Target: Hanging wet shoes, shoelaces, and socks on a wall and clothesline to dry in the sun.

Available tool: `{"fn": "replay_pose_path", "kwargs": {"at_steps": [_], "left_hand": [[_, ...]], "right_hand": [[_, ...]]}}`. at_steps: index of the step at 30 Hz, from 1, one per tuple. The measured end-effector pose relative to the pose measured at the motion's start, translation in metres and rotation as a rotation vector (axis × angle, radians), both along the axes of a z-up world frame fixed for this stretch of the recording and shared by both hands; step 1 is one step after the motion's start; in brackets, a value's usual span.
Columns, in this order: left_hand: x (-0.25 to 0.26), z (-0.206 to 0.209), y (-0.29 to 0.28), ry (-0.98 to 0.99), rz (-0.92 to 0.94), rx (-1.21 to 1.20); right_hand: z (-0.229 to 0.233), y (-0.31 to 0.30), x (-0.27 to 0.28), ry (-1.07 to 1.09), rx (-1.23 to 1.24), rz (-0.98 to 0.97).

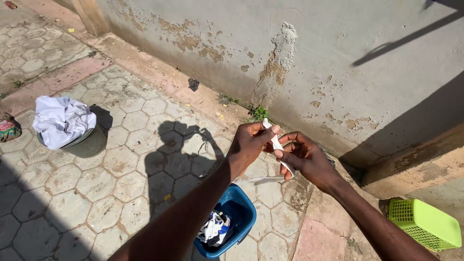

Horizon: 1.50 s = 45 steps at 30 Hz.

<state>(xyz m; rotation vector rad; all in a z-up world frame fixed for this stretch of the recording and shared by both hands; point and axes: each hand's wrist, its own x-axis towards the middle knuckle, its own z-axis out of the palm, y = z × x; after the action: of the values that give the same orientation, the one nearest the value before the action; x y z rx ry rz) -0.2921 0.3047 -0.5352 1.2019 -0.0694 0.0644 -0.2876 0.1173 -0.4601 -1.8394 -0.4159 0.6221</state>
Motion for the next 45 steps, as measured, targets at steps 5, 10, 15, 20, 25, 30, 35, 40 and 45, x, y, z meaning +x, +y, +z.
{"fn": "replay_pose_path", "kwargs": {"at_steps": [5, 10, 15, 20, 25, 30, 35, 40, 45], "left_hand": [[-0.005, 0.105, -0.006, -0.031, -0.072, -0.074], [0.008, 0.181, -0.026, -0.05, -0.079, -0.015], [-0.002, 0.263, -0.052, -0.112, -0.142, 0.302], [0.01, 0.301, -0.082, -0.166, -0.577, 0.619], [-0.015, 0.379, -0.137, -0.312, -0.708, 1.4], [-0.02, 0.415, -0.227, -0.334, -0.993, 0.707], [-0.016, 0.442, -0.296, -0.298, -1.104, 0.445], [-0.017, 0.474, -0.362, -0.256, -1.12, 0.395], [0.003, 0.513, -0.425, -0.484, -1.052, 0.672]], "right_hand": [[0.049, -0.033, -0.005, -0.037, 0.017, 0.006], [0.11, -0.08, -0.021, -0.082, -0.028, -0.093], [0.172, -0.129, -0.044, -0.116, 0.052, -0.286], [0.239, -0.176, -0.074, -0.224, 0.043, -0.43], [0.302, -0.224, -0.1, -0.396, 0.005, -0.509], [0.36, -0.269, -0.123, -0.528, -0.058, -0.51], [0.397, -0.33, -0.147, -0.566, -0.077, -0.635], [0.417, -0.394, -0.165, -0.531, -0.051, -0.66], [0.45, -0.472, -0.163, -0.605, -0.52, -0.68]]}}
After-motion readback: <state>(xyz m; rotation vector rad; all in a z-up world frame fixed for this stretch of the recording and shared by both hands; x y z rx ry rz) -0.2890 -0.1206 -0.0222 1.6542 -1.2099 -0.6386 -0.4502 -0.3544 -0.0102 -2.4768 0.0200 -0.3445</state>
